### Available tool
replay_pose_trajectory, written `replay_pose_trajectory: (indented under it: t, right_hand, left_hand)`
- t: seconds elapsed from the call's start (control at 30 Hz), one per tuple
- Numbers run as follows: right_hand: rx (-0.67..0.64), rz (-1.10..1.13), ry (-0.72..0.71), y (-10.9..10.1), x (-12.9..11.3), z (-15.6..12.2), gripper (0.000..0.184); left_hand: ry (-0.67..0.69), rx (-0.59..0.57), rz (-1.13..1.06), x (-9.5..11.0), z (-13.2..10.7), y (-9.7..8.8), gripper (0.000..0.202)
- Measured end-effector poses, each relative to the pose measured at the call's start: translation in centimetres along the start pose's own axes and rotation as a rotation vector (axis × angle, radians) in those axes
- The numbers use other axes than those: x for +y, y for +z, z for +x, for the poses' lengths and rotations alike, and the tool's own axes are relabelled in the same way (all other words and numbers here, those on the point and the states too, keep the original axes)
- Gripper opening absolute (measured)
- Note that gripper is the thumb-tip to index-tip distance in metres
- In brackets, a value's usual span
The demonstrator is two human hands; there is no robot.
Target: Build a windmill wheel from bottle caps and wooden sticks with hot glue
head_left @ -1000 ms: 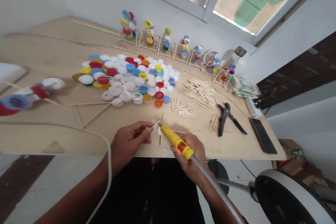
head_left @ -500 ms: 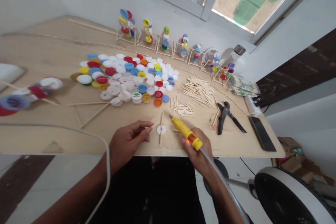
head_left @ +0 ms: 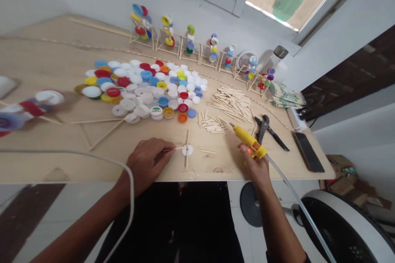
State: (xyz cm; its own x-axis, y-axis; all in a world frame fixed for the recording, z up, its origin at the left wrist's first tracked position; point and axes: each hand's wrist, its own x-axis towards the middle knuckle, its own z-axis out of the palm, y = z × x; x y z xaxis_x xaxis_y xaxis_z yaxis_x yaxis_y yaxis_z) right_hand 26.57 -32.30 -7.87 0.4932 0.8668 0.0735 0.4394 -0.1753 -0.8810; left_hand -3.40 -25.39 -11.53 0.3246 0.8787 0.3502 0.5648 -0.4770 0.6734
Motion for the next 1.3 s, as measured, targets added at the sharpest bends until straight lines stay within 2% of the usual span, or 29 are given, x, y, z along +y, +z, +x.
replay_pose_trajectory:
  t: [0.1,0.63,0.9,1.3]
  right_hand:
    - [0.01,0.012,0.046,0.2,0.1,-0.2,0.058]
    - [0.036,0.033,0.099,0.8,1.7,-0.5,0.064]
    - [-0.005,0.049,0.086,0.7,1.1,-0.6,0.057]
    - [-0.013,0.027,0.084,0.8,1.1,-0.6,0.058]
  left_hand:
    - [0.012,-0.017,0.036,0.0,0.0,0.1,0.022]
    - [-0.006,-0.049,0.059,0.1,0.1,0.2,0.025]
    - [0.036,-0.038,0.085,0.0,0.1,0.5,0.026]
    - [0.081,-0.075,0.13,-0.4,0.1,0.5,0.03]
